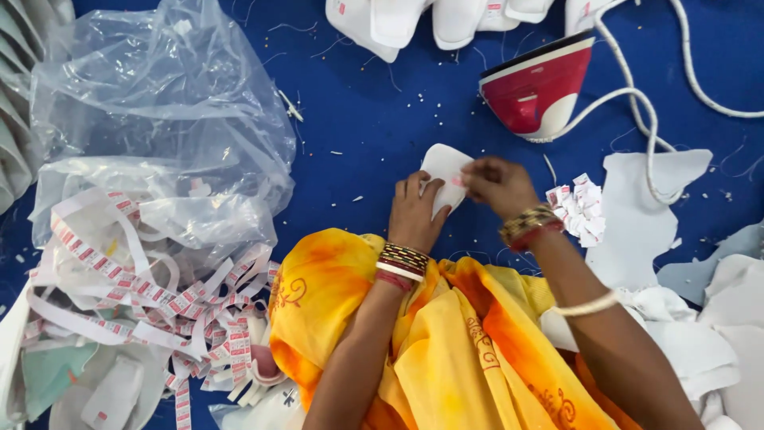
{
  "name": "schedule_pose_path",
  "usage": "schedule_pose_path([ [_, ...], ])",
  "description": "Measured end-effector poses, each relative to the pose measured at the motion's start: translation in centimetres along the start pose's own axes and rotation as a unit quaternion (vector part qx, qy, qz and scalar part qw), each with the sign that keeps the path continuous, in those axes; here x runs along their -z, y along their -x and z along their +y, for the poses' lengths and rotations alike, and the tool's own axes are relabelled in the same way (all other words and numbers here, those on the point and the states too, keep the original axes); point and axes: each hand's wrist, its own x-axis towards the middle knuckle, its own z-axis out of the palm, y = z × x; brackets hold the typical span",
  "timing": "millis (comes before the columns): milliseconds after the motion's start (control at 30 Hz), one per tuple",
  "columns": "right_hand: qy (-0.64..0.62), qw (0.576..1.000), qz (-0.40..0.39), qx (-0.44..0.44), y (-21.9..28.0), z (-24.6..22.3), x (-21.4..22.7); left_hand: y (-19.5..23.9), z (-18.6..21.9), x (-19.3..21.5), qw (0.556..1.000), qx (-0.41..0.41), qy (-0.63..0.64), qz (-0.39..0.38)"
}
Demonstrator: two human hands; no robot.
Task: Iron labels or reinforcement onto shoe components using a hand iron.
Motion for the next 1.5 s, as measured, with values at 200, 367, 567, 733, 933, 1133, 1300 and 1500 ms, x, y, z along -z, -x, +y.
schedule_pose_path([
  [200,0.138,0.982,0.125,0.007,-1.6,-2.8,-3.7,0.2,0.0,-0.3,1.000,-0.013,-0.020,0.006],
  [367,0.223,0.964,0.148,-0.002,-0.3,-5.7,-4.5,0.1,0.4,-0.7,0.999,-0.014,-0.052,-0.006],
  [567,0.331,0.924,0.172,0.080,-0.6,-3.9,-4.2,0.1,0.5,-1.1,0.996,-0.023,-0.080,0.003],
  [733,0.213,0.929,0.292,0.080,1.0,-1.7,-0.4,0.3,0.7,-1.2,0.995,-0.020,-0.096,0.008],
  [933,0.345,0.804,0.363,0.320,0.2,-6.3,4.0,0.3,0.8,-1.7,0.991,-0.026,-0.132,-0.001],
  [1133,0.162,0.944,0.159,0.241,0.8,-15.0,3.5,0.5,0.4,-1.9,0.991,-0.027,-0.127,0.017],
  [1300,0.571,0.810,0.075,0.109,1.8,-16.4,-0.4,0.3,0.8,-1.4,0.994,-0.017,-0.104,0.016],
  [1500,0.610,0.791,0.033,0.028,1.2,-14.4,-2.8,-0.1,0.9,-1.3,0.995,-0.011,-0.094,0.014],
])
